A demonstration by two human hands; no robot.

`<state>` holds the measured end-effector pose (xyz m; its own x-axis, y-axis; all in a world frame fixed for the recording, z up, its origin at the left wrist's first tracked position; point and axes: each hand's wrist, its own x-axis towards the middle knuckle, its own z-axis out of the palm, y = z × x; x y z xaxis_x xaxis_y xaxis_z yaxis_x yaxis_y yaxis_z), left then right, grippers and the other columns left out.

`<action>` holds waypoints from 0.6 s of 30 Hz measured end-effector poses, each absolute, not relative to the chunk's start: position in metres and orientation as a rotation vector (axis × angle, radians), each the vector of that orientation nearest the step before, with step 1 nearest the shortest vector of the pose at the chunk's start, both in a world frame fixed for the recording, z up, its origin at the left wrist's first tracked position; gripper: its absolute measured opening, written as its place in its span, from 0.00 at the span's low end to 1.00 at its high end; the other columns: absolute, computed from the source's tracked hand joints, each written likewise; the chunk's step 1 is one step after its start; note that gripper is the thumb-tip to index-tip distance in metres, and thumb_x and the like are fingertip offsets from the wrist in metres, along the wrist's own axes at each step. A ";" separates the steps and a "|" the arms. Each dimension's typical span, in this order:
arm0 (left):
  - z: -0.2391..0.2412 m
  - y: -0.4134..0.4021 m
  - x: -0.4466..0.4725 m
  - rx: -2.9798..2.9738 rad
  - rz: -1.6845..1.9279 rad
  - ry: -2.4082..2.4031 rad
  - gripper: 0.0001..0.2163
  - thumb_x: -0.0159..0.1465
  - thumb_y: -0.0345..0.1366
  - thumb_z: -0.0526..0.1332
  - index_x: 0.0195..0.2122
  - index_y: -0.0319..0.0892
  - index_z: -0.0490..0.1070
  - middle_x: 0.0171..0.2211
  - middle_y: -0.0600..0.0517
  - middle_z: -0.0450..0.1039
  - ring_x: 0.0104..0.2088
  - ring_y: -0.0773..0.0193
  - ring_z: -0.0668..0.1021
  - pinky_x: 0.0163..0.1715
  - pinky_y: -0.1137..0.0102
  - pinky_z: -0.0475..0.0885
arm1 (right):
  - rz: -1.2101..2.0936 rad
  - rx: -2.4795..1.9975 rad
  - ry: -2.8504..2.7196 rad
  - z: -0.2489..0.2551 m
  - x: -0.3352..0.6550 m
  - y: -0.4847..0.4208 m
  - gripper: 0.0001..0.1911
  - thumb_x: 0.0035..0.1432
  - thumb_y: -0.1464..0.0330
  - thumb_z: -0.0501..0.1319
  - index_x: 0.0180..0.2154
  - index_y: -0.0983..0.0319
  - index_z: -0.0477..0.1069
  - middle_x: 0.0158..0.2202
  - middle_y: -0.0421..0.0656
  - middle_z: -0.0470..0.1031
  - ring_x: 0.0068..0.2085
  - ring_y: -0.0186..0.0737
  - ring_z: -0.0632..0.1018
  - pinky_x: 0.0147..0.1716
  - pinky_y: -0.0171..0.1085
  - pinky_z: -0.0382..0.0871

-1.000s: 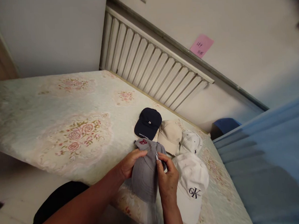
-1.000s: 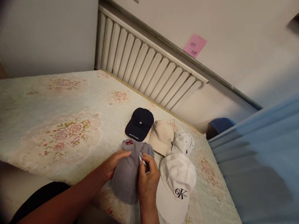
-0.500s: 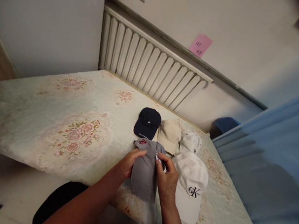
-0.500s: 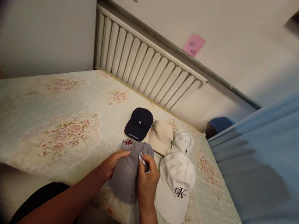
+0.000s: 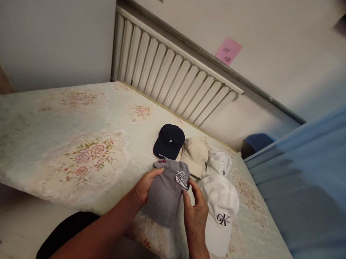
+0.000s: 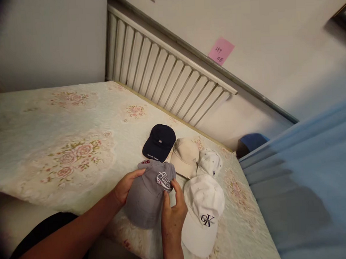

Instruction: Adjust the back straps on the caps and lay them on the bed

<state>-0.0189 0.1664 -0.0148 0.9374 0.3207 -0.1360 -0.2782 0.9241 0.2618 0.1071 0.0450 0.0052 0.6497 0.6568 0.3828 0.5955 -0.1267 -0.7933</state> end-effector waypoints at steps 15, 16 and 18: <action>-0.017 0.166 -0.022 0.192 0.432 0.166 0.17 0.57 0.40 0.56 0.40 0.33 0.75 0.32 0.45 0.79 0.40 0.52 0.79 0.48 0.61 0.67 | 0.987 -0.984 -0.109 -0.022 0.113 0.045 0.10 0.46 0.69 0.68 0.35 0.60 0.76 0.36 0.40 0.81 0.40 0.38 0.79 0.44 0.36 0.73; -0.019 0.167 -0.022 0.196 0.419 0.170 0.17 0.57 0.40 0.57 0.40 0.32 0.75 0.31 0.45 0.79 0.40 0.52 0.79 0.48 0.61 0.67 | 1.002 -0.979 -0.111 -0.021 0.114 0.044 0.11 0.45 0.69 0.68 0.35 0.60 0.76 0.36 0.40 0.81 0.41 0.39 0.79 0.45 0.38 0.73; -0.024 0.168 -0.022 0.217 0.393 0.175 0.16 0.56 0.39 0.57 0.39 0.32 0.76 0.31 0.44 0.79 0.39 0.51 0.79 0.47 0.60 0.68 | 1.048 -0.966 -0.130 -0.017 0.115 0.041 0.13 0.46 0.69 0.68 0.38 0.61 0.76 0.37 0.42 0.81 0.43 0.42 0.79 0.47 0.41 0.71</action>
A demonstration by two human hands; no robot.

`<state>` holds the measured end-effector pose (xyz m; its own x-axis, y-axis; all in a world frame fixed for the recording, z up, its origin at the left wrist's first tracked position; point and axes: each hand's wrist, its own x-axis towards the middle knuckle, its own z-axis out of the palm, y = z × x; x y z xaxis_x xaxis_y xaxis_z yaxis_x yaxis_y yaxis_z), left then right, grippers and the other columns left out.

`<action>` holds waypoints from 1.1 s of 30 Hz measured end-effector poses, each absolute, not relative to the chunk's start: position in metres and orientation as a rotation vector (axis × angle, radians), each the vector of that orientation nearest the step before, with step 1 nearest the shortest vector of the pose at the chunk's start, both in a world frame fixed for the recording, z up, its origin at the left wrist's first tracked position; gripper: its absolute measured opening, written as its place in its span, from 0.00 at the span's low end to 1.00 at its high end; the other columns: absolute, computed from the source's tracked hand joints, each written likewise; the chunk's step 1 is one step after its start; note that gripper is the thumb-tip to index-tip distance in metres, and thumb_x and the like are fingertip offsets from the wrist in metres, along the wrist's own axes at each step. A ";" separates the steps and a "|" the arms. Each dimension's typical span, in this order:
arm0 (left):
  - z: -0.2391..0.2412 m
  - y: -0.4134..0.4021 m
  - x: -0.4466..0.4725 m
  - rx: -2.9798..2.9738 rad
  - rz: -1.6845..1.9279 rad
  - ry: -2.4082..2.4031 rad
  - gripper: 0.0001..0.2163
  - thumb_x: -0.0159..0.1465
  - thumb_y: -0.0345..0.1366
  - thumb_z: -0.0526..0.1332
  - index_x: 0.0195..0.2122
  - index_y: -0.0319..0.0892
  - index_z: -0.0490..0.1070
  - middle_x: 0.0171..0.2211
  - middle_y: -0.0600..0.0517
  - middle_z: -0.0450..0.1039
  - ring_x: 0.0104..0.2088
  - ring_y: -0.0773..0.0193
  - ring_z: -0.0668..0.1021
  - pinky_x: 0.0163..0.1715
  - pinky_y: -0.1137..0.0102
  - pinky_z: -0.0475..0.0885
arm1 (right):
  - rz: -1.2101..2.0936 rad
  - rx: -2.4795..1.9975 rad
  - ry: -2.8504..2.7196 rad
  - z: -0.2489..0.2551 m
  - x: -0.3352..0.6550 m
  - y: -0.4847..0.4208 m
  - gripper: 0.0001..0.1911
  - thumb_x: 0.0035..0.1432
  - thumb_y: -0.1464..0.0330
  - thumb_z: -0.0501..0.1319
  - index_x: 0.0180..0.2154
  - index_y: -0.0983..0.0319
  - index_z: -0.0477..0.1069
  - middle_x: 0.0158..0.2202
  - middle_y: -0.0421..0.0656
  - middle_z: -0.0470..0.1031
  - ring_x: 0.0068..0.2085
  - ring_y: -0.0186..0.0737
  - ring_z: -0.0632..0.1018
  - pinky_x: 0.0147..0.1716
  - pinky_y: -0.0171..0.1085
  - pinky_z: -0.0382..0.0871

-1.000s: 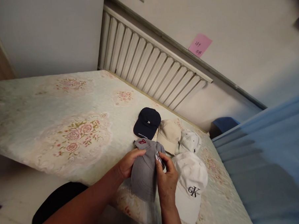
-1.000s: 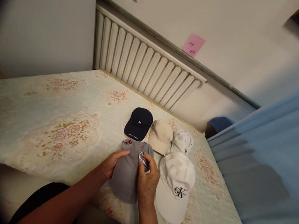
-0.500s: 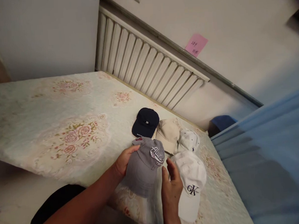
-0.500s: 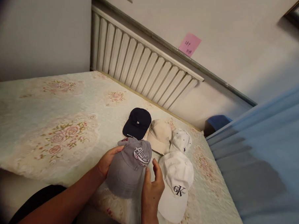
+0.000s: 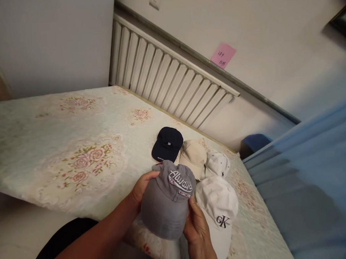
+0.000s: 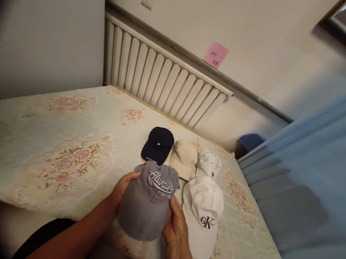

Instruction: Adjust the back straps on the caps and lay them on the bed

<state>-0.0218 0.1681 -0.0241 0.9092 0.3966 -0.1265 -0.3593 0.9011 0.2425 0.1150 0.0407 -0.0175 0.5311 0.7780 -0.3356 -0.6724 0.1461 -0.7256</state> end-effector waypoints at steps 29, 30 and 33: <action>-0.026 0.177 -0.015 0.631 0.569 0.083 0.24 0.45 0.20 0.55 0.44 0.39 0.73 0.32 0.49 0.78 0.32 0.60 0.78 0.37 0.66 0.70 | 1.185 -0.993 -0.469 0.015 0.126 0.025 0.35 0.41 0.71 0.68 0.54 0.58 0.66 0.43 0.47 0.79 0.44 0.48 0.79 0.45 0.45 0.71; -0.025 0.177 -0.015 0.637 0.570 0.082 0.24 0.45 0.20 0.55 0.44 0.39 0.73 0.32 0.49 0.78 0.32 0.60 0.78 0.38 0.66 0.70 | 1.187 -0.994 -0.467 0.015 0.126 0.025 0.34 0.41 0.71 0.69 0.53 0.58 0.67 0.43 0.47 0.79 0.44 0.48 0.79 0.45 0.45 0.71; -0.023 0.177 -0.016 0.661 0.574 0.095 0.23 0.45 0.21 0.55 0.43 0.39 0.73 0.33 0.49 0.78 0.33 0.60 0.78 0.39 0.66 0.69 | 1.186 -0.998 -0.466 0.015 0.125 0.025 0.30 0.41 0.70 0.69 0.50 0.59 0.70 0.43 0.47 0.79 0.45 0.48 0.78 0.46 0.45 0.70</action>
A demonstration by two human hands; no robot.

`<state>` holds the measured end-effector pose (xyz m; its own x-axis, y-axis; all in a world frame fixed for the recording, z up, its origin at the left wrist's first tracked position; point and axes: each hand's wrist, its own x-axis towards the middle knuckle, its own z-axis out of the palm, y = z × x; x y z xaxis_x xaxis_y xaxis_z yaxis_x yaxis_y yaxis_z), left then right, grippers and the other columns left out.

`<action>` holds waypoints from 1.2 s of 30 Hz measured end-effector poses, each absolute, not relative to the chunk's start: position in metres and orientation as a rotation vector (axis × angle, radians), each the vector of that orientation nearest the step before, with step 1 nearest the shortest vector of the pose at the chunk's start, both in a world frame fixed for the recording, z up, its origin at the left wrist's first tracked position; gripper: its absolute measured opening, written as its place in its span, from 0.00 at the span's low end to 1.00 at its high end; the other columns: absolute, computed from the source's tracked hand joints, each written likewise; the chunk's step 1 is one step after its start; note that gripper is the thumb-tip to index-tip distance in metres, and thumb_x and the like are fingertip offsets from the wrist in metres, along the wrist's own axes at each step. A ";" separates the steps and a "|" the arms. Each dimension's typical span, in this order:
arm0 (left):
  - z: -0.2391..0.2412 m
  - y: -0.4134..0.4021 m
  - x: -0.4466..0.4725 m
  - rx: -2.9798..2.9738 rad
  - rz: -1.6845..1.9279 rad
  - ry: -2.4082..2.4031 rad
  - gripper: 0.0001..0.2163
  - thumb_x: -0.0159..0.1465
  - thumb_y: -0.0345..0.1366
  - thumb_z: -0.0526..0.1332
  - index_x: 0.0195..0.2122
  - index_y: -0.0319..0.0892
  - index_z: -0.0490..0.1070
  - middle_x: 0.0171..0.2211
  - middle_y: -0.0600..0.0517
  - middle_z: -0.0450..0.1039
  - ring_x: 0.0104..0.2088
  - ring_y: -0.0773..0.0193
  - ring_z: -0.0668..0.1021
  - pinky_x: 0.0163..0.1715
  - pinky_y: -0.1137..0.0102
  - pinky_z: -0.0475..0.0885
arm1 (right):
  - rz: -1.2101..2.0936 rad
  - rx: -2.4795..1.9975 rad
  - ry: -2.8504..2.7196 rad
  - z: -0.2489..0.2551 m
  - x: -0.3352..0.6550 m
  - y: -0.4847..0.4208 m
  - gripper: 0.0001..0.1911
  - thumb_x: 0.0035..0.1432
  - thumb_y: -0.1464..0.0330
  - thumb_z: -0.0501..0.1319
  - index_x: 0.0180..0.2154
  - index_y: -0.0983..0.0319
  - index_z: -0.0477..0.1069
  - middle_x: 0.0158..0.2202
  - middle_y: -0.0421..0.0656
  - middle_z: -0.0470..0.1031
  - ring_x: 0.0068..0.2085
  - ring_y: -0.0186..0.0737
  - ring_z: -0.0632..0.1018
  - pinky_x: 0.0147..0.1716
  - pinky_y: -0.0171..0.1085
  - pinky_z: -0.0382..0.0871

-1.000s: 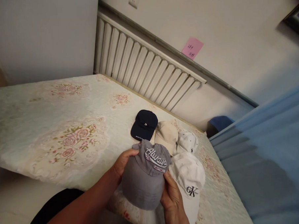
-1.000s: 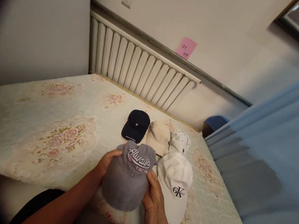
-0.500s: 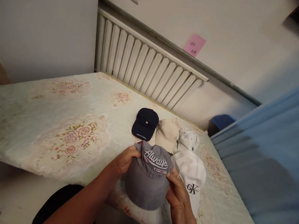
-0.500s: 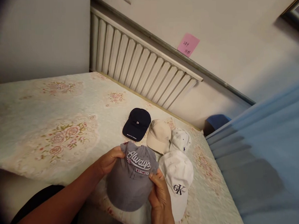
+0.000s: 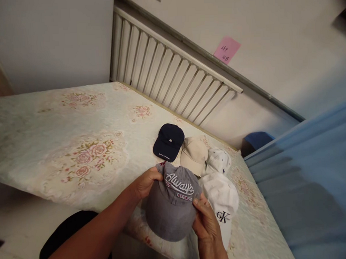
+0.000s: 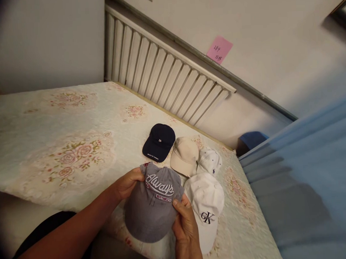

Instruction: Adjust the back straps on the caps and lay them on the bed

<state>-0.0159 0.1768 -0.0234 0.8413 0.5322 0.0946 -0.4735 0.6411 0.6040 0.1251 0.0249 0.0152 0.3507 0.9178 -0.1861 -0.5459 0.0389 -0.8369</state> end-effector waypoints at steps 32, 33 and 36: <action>-0.028 0.172 -0.015 0.881 0.591 0.211 0.24 0.54 0.34 0.66 0.53 0.41 0.65 0.50 0.45 0.72 0.50 0.56 0.72 0.55 0.61 0.60 | 1.026 -1.064 -0.317 0.007 0.131 0.026 0.25 0.42 0.72 0.69 0.46 0.58 0.73 0.37 0.42 0.81 0.34 0.41 0.80 0.46 0.44 0.70; -0.029 0.171 -0.014 0.877 0.580 0.239 0.24 0.53 0.33 0.67 0.52 0.40 0.66 0.48 0.45 0.73 0.48 0.56 0.74 0.54 0.61 0.62 | 1.025 -1.066 -0.319 0.007 0.130 0.026 0.25 0.42 0.72 0.69 0.46 0.58 0.74 0.37 0.42 0.81 0.34 0.41 0.80 0.46 0.44 0.70; -0.033 0.171 -0.012 0.832 0.538 0.276 0.22 0.52 0.32 0.68 0.48 0.38 0.69 0.43 0.43 0.75 0.41 0.56 0.77 0.48 0.60 0.67 | 1.023 -1.068 -0.327 0.008 0.127 0.028 0.23 0.41 0.72 0.69 0.44 0.59 0.75 0.35 0.42 0.81 0.33 0.41 0.80 0.46 0.45 0.70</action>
